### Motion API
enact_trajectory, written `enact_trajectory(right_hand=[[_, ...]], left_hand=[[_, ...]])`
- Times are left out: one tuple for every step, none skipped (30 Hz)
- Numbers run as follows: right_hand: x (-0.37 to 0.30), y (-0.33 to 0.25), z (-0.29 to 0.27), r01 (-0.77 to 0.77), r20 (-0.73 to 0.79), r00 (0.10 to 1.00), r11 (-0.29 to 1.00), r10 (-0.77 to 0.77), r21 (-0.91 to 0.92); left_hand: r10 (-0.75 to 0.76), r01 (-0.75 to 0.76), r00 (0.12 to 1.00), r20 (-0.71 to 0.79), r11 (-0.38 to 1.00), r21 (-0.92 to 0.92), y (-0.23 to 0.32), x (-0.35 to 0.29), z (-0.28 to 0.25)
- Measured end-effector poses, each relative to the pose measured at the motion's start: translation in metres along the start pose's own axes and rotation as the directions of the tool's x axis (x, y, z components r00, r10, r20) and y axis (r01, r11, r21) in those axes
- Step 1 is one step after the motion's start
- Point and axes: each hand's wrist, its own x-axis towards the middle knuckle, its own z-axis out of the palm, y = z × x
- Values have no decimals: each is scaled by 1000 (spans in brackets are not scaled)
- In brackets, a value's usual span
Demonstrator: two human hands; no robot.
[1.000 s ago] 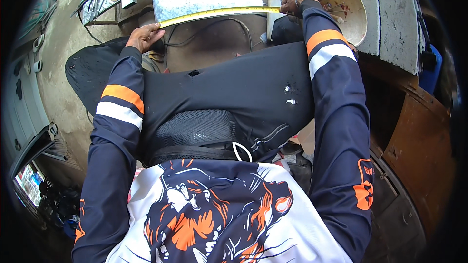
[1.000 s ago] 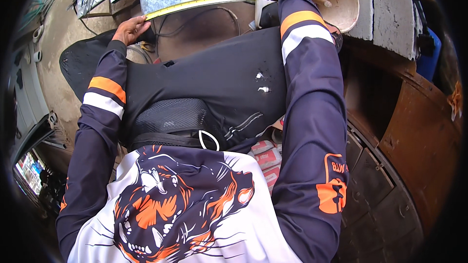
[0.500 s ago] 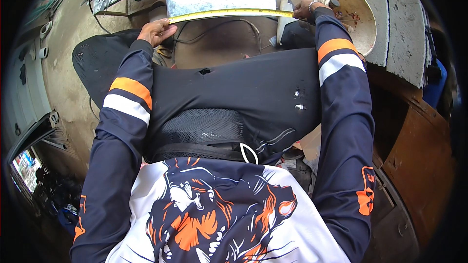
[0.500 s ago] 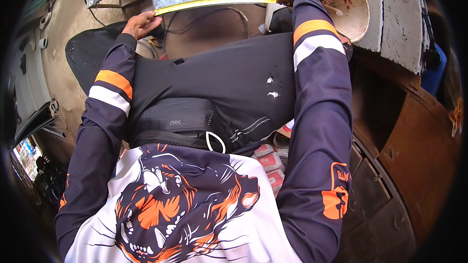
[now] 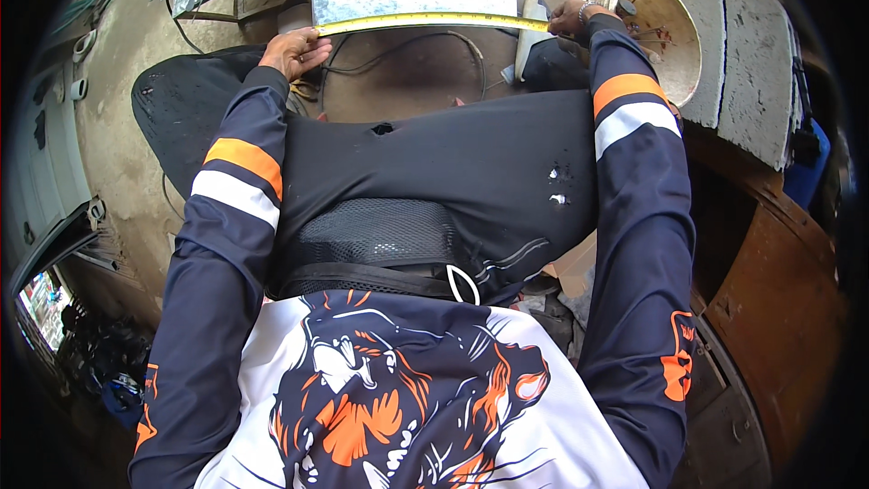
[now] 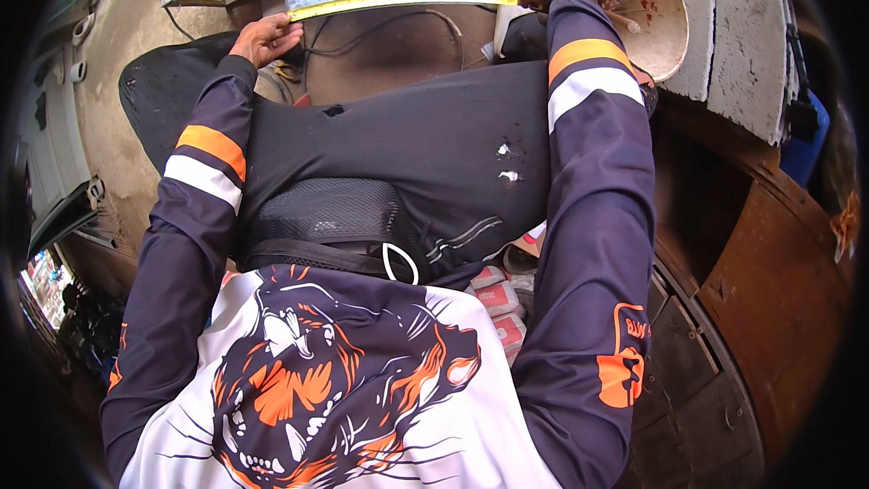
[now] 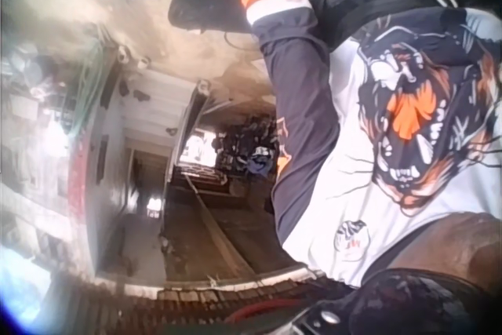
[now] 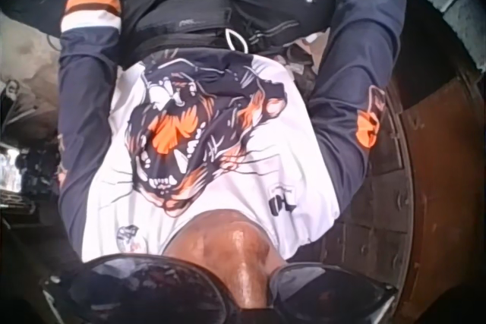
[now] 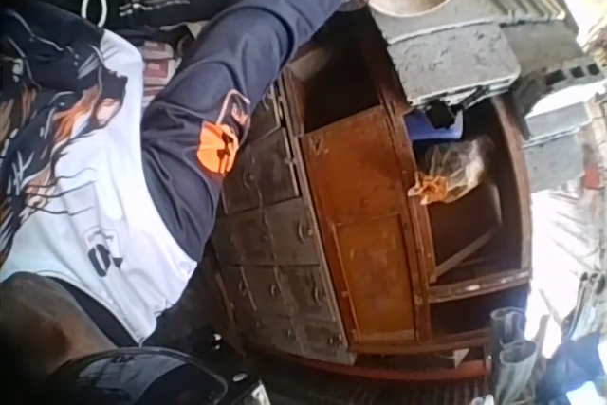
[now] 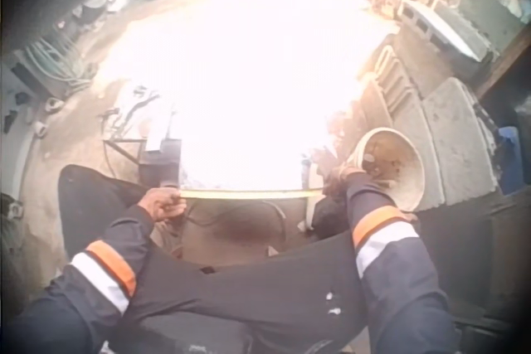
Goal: The person measures a rectangular metal sheet using a tape measure and a metal ruler. They mark the sheet with a pencil and use a pair of tin snips to cut a small piece from the edge. The person also retrieves a long metal strip from a nearby pile of materials.
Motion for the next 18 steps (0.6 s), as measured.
enact_trajectory(right_hand=[[0, 2, 1, -12, -3, 1000, 1000, 12, 21], [-2, 0, 0, -4, 5, 1000, 1000, 4, 15], [-4, -3, -2, 4, 14, 1000, 1000, -4, 9], [-6, -6, -3, 13, 23, 1000, 1000, -13, 3], [-7, -6, -3, 13, 15, 1000, 1000, -13, -5], [-8, -7, -3, 13, 6, 1000, 1000, -13, -15], [-9, -8, -3, 14, -3, 1000, 1000, -14, -24], [-7, -5, -2, 6, -3, 1000, 1000, -6, -29], [-5, -3, -1, -3, -3, 1000, 999, 3, -35], [-3, 0, 0, -12, -4, 1000, 999, 12, -40], [0, 1, 1, -16, -12, 1000, 998, 16, -59], [2, 3, 3, -29, -27, 999, 999, 28, -47], [3, 5, 5, -42, -42, 998, 999, 41, -34], [2, 1, 4, -48, -56, 997, 999, 46, -23], [-1, -1, 3, -30, -34, 999, 1000, 30, 10], [-3, -5, 1, -35, -25, 999, 999, 36, 7], [-3, -7, 1, -43, -18, 999, 999, 43, 6], [-4, -8, 0, -50, -11, 999, 999, 50, 3]], left_hand=[[2, -2, 1000, 2, 1000, 3, 0, 1, 0], [1, -1, 1000, 3, 1000, 4, 0, 1, 0], [0, 0, 1000, 4, 1000, 6, -1, 1, -1], [-2, 1, 1000, 5, 1000, 8, -1, 0, -3], [-4, 4, 1000, 5, 1000, 15, -1, -1, -2], [-6, 6, 1000, 5, 1000, 22, 0, -2, -2], [-9, 9, 1000, 4, 1000, 29, 0, -3, -2], [-6, 6, 1000, 1, 999, 31, 1, -5, 0], [-3, 3, 1000, -2, 999, 34, 1, -7, 3], [0, 1, 1000, -5, 999, 36, 2, -8, 5], [0, 0, 1000, -8, 999, 40, 2, -10, 7], [1, -1, 1000, -9, 999, 44, 2, -11, 8], [2, -2, 1000, -10, 999, 48, 3, -12, 10], [0, 1, 1000, -15, 999, 47, 2, -14, 8], [-2, 3, 1000, -20, 999, 46, 2, -16, 7], [-5, 6, 1000, -25, 999, 45, 2, -17, 6], [-9, 10, 1000, -19, 999, 42, 3, -19, 5], [-10, 11, 1000, -24, 999, 48, 2, -19, 6]])
